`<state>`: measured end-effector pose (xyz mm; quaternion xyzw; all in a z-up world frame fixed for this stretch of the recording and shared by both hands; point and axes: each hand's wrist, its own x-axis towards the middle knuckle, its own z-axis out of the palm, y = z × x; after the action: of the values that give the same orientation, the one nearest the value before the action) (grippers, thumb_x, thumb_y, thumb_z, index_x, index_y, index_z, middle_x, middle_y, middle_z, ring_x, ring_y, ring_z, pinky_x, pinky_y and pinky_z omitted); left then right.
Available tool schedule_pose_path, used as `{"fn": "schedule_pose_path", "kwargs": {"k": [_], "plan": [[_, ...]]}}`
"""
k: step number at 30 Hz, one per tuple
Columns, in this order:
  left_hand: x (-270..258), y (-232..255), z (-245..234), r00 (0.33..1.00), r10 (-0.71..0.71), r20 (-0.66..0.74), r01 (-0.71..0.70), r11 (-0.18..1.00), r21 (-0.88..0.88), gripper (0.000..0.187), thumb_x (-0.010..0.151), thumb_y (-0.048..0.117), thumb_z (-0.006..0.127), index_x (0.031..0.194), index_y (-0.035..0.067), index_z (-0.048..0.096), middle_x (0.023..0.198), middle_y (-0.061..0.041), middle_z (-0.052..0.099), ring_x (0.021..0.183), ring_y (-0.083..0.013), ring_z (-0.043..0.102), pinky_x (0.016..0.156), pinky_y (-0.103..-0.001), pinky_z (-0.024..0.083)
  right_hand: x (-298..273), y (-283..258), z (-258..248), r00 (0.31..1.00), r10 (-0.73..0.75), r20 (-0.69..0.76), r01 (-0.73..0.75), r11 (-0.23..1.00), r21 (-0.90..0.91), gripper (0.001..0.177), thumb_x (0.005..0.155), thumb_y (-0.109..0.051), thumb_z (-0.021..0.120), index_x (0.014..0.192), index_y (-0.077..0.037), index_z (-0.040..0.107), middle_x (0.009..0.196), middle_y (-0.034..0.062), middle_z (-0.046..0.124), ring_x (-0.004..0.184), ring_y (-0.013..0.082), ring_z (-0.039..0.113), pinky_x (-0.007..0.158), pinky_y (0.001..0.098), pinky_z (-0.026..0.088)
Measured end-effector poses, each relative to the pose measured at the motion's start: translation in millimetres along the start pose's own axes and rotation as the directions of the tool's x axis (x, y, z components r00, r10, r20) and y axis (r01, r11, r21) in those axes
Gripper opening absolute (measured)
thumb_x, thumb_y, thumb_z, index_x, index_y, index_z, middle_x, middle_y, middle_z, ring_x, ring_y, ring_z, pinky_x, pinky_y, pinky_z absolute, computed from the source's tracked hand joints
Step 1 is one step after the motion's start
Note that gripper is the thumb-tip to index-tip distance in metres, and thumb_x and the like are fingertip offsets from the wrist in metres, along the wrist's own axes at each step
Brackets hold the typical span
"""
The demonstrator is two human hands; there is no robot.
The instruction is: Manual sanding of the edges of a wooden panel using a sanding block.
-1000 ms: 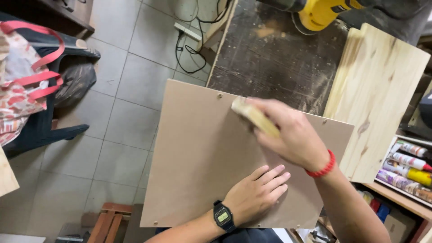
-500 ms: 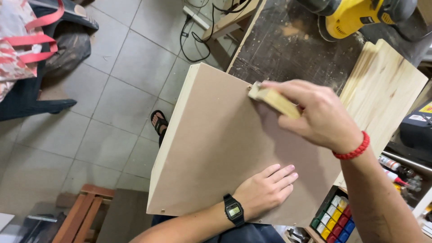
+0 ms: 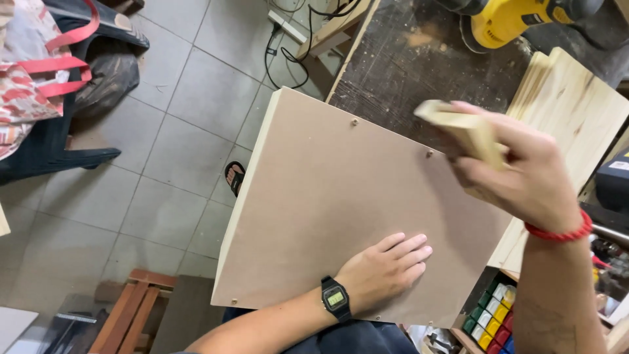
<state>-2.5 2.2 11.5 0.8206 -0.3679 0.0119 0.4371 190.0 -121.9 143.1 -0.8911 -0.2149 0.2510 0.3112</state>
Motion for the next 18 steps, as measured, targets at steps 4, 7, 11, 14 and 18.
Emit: {"fn": "schedule_pose_path", "kwargs": {"k": [4,7,11,14,18], "plan": [[-0.8,-1.3,5.2,0.999,0.005,-0.040,-0.006,1.000,-0.015,0.024,0.099,0.012,0.046,0.109,0.006,0.067,0.134,-0.009,0.060,0.136,-0.0286,0.049,0.115,-0.044,0.036,-84.2,63.8,-6.0,0.912,0.303,-0.275,-0.302,0.952,0.047,0.060,0.083,-0.008,0.063,0.139,0.011,0.053,0.137,0.0222,0.057,0.100,0.0283,0.055,0.074,0.0339,0.048],[-2.2,-2.7,5.3,1.000,-0.011,0.020,0.011,1.000,0.009,0.028,0.097,0.012,0.047,0.118,0.008,0.065,0.139,-0.008,0.059,0.137,-0.0251,0.048,0.116,-0.044,0.033,-162.7,121.9,16.6,0.769,0.470,-0.432,-0.335,0.873,0.354,0.064,0.083,-0.010,0.059,0.145,0.007,0.049,0.131,0.0162,0.056,0.108,0.0210,0.054,0.087,0.0300,0.046],[11.0,-1.8,-7.1,0.986,-0.164,-0.019,0.165,0.966,0.201,0.067,0.075,0.025,0.062,0.139,0.010,0.049,0.147,-0.007,0.051,0.141,-0.0245,0.042,0.112,-0.048,0.031,-259.2,185.2,64.9,0.485,0.715,-0.504,-0.177,0.645,0.744,0.061,0.081,-0.012,0.060,0.142,-0.012,0.053,0.130,0.0014,0.062,0.109,0.0091,0.060,0.093,0.0197,0.052],[19.5,-40.1,-46.7,0.926,-0.372,0.060,0.304,0.832,0.465,0.089,0.080,0.065,0.059,0.155,0.027,0.031,0.163,-0.008,0.020,0.151,-0.0318,0.013,0.114,-0.065,0.016,-298.7,192.7,96.5,0.324,0.787,-0.525,-0.141,0.588,0.796,0.054,0.082,-0.011,0.060,0.136,-0.009,0.058,0.121,0.0010,0.065,0.101,0.0093,0.063,0.087,0.0187,0.054],[44.2,-80.4,-85.8,0.841,-0.540,-0.042,0.451,0.656,0.606,0.092,0.094,0.067,0.045,0.160,0.009,0.019,0.163,-0.015,0.010,0.149,-0.0395,0.009,0.113,-0.069,0.018,-340.5,208.3,133.8,0.225,0.842,-0.489,-0.015,0.505,0.863,0.056,0.080,-0.012,0.062,0.136,-0.012,0.058,0.119,0.0002,0.067,0.097,0.0085,0.065,0.084,0.0195,0.055]]}}
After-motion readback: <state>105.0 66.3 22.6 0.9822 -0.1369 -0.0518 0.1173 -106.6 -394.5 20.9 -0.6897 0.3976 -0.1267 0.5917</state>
